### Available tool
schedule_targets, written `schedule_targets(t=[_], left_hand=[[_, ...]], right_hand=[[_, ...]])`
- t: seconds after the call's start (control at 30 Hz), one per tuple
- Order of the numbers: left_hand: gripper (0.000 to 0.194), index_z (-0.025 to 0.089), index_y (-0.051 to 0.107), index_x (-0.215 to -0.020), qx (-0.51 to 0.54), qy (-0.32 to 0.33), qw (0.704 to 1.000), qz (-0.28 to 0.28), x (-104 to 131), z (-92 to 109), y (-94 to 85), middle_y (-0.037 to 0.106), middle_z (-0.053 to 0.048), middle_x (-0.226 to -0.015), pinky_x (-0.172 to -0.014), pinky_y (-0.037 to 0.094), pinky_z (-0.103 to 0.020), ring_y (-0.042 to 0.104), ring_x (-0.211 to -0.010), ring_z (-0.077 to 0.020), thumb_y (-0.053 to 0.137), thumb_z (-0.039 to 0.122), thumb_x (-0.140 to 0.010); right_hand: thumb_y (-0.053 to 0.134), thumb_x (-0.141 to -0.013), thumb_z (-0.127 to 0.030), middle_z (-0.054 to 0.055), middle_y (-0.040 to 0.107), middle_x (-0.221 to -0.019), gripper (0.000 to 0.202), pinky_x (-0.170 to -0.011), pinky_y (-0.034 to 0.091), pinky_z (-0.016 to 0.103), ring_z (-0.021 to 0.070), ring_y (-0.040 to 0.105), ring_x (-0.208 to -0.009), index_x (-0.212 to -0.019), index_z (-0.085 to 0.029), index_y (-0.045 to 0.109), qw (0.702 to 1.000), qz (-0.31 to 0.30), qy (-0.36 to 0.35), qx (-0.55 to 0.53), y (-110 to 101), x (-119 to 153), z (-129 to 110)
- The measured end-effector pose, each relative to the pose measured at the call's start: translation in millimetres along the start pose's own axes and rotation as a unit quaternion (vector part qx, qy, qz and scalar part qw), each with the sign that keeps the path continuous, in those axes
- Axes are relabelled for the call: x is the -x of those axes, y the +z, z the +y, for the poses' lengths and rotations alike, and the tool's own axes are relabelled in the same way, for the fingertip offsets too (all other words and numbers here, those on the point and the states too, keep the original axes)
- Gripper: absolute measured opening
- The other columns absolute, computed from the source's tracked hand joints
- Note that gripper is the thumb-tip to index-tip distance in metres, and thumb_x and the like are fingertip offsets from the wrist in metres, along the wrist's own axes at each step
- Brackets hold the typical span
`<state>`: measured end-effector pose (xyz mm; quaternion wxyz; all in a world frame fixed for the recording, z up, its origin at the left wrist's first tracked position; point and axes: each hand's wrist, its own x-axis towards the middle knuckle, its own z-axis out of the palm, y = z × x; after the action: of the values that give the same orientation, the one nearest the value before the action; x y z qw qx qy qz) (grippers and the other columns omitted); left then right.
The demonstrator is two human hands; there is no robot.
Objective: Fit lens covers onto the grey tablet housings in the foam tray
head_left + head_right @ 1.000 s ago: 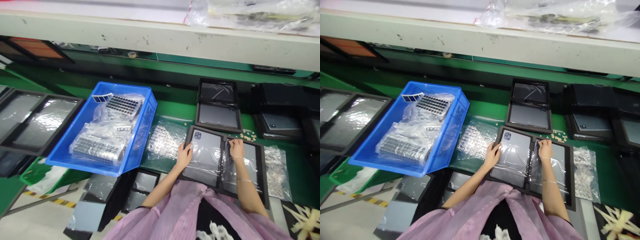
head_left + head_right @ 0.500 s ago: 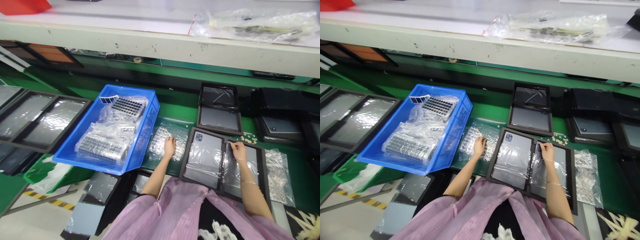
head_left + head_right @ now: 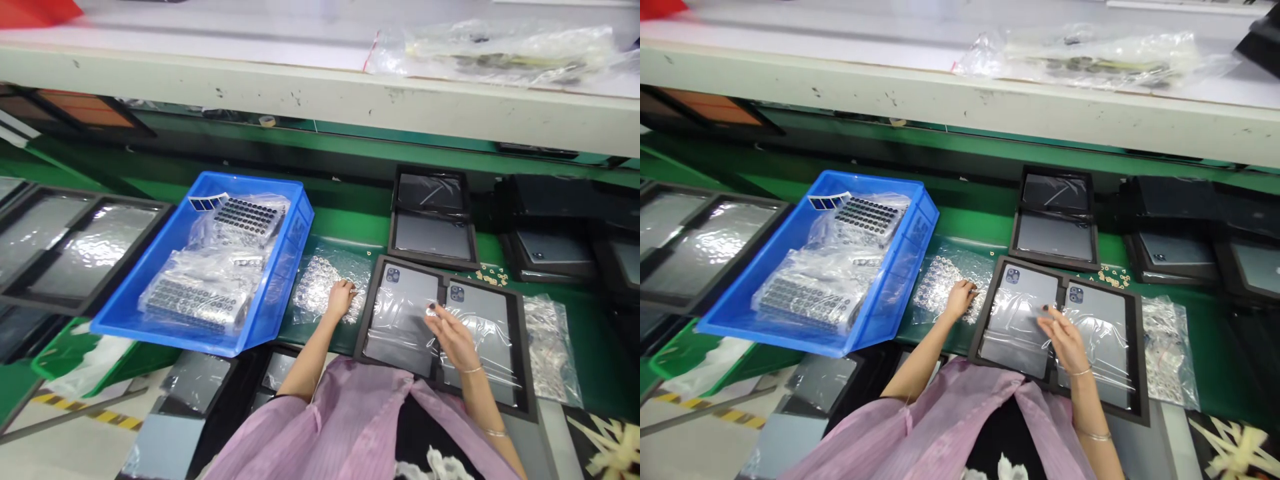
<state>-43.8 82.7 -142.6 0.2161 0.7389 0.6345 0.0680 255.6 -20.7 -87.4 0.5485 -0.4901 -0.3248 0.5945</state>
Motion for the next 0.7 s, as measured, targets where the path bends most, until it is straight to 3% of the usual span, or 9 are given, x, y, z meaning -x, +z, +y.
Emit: schedule_targets(t=[0.13,0.2,0.3,0.4,0.47,0.6,0.7], left_hand=[[0.024,0.015,0.06,-0.104,-0.002,-0.004,1.0,-0.01,-4.3,1.2,-1.9,0.061,-0.007,-0.11,-0.089,0.048,-0.043,0.058,-0.102,-0.0203,0.055,0.033,-0.089],[0.024,0.015,0.06,-0.104,0.007,-0.009,1.0,-0.009,-4.7,3.7,-2.5,0.061,-0.007,-0.11,-0.089,0.048,-0.044,0.058,-0.102,-0.0205,0.055,0.033,-0.088],[0.025,0.014,0.059,-0.105,0.041,-0.02,0.999,0.004,-1.5,8.4,-2.8,0.06,-0.007,-0.111,-0.09,0.047,-0.045,0.057,-0.103,-0.0212,0.056,0.032,-0.088],[0.023,0.014,0.06,-0.1,0.108,-0.029,0.993,0.024,4.2,10.7,-6.1,0.06,-0.007,-0.109,-0.09,0.046,-0.045,0.057,-0.102,-0.0208,0.056,0.033,-0.087],[0.02,0.014,0.061,-0.091,0.173,-0.033,0.983,0.04,9.0,11.0,-12.2,0.062,-0.005,-0.1,-0.089,0.045,-0.043,0.057,-0.098,-0.0196,0.057,0.033,-0.087],[0.022,0.017,0.057,-0.073,0.346,-0.049,0.933,0.09,25.0,24.3,-30.8,0.061,-0.005,-0.082,-0.087,0.042,-0.038,0.056,-0.088,-0.0188,0.054,0.035,-0.085],[0.027,0.018,0.056,-0.076,0.495,-0.042,0.864,0.076,44.7,56.3,-42.7,0.06,-0.004,-0.076,-0.077,0.044,-0.032,0.056,-0.076,-0.0166,0.056,0.045,-0.08]], right_hand=[[0.071,-0.074,-0.047,0.001,0.062,-0.073,0.029,-0.064,0.05,0.027,0.0125,0.058,-0.063,-0.073,-0.02,0.061,0.999,-0.041,0.02,-0.017,31.5,13.3,16.5],[0.071,-0.074,-0.044,0.0,0.059,-0.066,0.029,-0.055,0.045,0.022,0.0094,0.053,-0.055,-0.069,-0.018,0.06,0.998,-0.051,0.027,-0.011,40.3,14.8,21.9],[0.072,-0.074,-0.044,0.002,0.061,-0.071,0.03,-0.054,0.044,0.024,0.0108,0.054,-0.056,-0.088,-0.019,0.065,0.995,-0.083,0.049,-0.007,47.3,15.4,22.3],[0.071,-0.075,-0.043,0.0,0.06,-0.073,0.051,-0.06,0.047,0.027,0.0129,0.057,-0.061,-0.12,-0.024,0.057,0.991,-0.121,0.059,-0.016,51.1,16.0,15.9],[0.071,-0.073,-0.044,0.0,0.061,-0.074,0.052,-0.064,0.048,0.028,0.0137,0.057,-0.065,-0.12,-0.025,0.057,0.992,-0.122,0.041,0.001,53.3,15.9,11.4],[0.074,-0.068,-0.044,0.006,0.066,-0.079,0.036,-0.059,0.047,0.027,0.0154,0.058,-0.069,-0.094,-0.02,0.069,0.994,-0.077,0.009,0.073,59.0,12.9,5.6],[0.07,-0.074,-0.042,0.006,0.067,-0.08,0.028,-0.058,0.047,0.026,0.0143,0.057,-0.066,-0.09,-0.019,0.07,0.993,-0.053,0.001,0.105,67.8,9.7,-2.2]])
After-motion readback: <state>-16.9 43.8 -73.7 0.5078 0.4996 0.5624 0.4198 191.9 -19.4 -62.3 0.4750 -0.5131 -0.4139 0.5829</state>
